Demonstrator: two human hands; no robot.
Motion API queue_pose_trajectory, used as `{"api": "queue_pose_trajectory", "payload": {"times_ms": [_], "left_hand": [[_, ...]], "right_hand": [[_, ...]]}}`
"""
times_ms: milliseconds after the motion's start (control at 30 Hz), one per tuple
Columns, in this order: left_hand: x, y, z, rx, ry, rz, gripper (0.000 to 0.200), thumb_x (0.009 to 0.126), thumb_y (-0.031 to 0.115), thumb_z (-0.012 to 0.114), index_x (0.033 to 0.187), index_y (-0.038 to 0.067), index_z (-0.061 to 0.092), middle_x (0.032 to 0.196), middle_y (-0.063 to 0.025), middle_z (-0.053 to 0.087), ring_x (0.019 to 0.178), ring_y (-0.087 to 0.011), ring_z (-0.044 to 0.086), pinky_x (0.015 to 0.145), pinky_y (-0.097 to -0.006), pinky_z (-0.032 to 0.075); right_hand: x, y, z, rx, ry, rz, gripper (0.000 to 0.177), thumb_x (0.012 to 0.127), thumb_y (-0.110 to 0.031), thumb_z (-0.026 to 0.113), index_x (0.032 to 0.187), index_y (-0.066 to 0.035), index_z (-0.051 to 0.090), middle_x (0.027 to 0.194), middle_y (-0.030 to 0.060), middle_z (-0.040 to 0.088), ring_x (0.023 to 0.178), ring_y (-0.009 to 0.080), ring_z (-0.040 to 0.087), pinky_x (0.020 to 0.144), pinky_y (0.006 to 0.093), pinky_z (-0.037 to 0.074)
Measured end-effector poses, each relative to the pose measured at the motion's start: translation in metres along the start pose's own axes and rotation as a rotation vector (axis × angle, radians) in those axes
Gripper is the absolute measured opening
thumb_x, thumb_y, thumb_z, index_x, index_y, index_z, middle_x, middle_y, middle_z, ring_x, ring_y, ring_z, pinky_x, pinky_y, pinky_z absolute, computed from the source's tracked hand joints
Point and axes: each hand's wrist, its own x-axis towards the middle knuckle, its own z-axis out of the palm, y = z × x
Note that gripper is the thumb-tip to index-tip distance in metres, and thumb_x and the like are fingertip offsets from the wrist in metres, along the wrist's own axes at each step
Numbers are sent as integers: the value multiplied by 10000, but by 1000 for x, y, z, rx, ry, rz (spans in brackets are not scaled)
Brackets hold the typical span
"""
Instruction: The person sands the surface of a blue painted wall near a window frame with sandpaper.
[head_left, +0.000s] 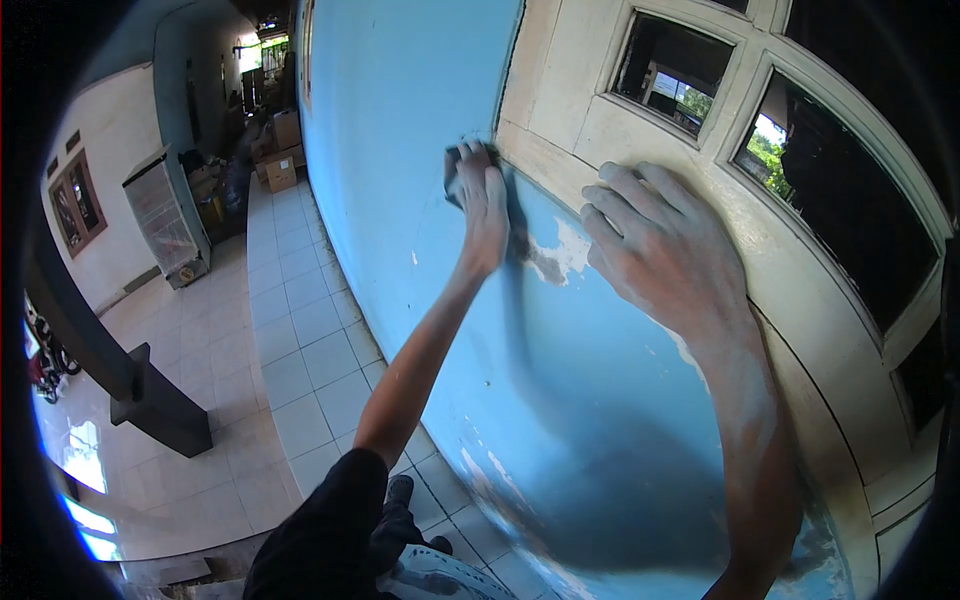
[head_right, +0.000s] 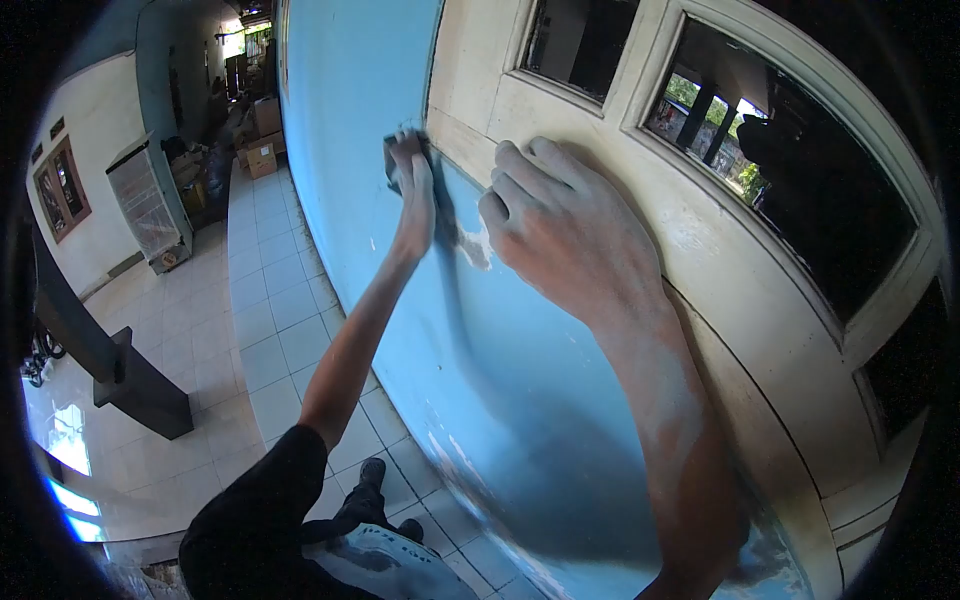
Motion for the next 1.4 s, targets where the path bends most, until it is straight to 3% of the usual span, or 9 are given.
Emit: {"api": "queue_pose_trajectory", "payload": {"times_ms": [500, 567, 633, 800, 1033, 1167, 1233, 1333, 1400], "left_hand": [[-50, 43, -7, -127, -229, 164, 721, 1010, 440, 200, 1460, -75, -28, 1549, -254, -38, 1437, -356, -97, 1154, -411, -22], [-24, 1, -4, -175, -23, 108, 749, 1008, 455, 235, 1457, -78, -41, 1545, -267, -12, 1443, -344, -34, 1157, -406, 14], [20, -29, -30, -694, -250, -564, 748, 1017, 480, 223, 1465, -55, -45, 1546, -236, 39, 1444, -224, 30, 1157, -308, 42], [-57, 40, -2, -414, -134, 202, 731, 1011, 416, 273, 1466, -48, -61, 1546, -247, -91, 1439, -382, -21, 1142, -473, -48], [-12, 16, 0, -77, 36, -24, 649, 1020, 404, 230, 1477, -38, 104, 1555, -238, 8, 1441, -368, -26, 1138, -501, 2], [-63, 51, 5, -162, -182, 202, 653, 1012, 405, 232, 1472, -44, 119, 1548, -248, 45, 1440, -371, -11, 1142, -485, -10], [-31, 14, 3, -149, 84, 275, 635, 1014, 396, 237, 1460, -48, 151, 1528, -257, 114, 1433, -376, 32, 1145, -477, -1], [9, -13, -5, -300, 146, 2, 694, 1019, 382, 240, 1461, -61, -59, 1557, -213, -32, 1446, -308, -41, 1154, -409, -25], [-19, 2, 13, -131, 98, 134, 653, 1017, 381, 233, 1464, -54, 41, 1543, -250, 20, 1440, -356, -33, 1144, -466, -19]], "right_hand": [[2, 1, 1, 0, 54, -2, 57, 772, -125, 628, 796, -95, 670, 788, 19, 635, 925, 133, 562, 903, 276, 422], [-1, -2, 1, 6, 21, -10, 56, 778, -128, 627, 796, -97, 670, 781, 17, 634, 925, 129, 561, 906, 275, 421], [1, 1, 1, -6, 3, -19, 55, 784, -131, 626, 796, -99, 670, 775, 15, 634, 926, 125, 560, 908, 273, 420], [2, 0, 1, -39, -20, -10, 48, 785, -138, 632, 772, -102, 661, 768, 10, 635, 911, 122, 557, 889, 267, 422], [1, -1, 1, 30, -12, 15, 50, 778, -148, 635, 760, -108, 659, 752, 7, 637, 906, 121, 553, 884, 272, 423], [0, 1, 2, 9, -20, 2, 77, 772, -163, 638, 782, -87, 646, 794, 19, 632, 925, 151, 553, 901, 303, 423], [-1, -4, 2, 21, 15, -1, 58, 768, -152, 643, 728, -112, 649, 728, -8, 631, 892, 118, 550, 874, 276, 423], [0, -2, 3, -9, -23, 11, 59, 778, -159, 644, 739, -116, 655, 721, -12, 629, 895, 116, 549, 884, 274, 422], [1, -1, 3, -7, -120, 20, 148, 779, -173, 639, 883, -71, 664, 912, 26, 653, 979, 170, 555, 953, 323, 414]]}}
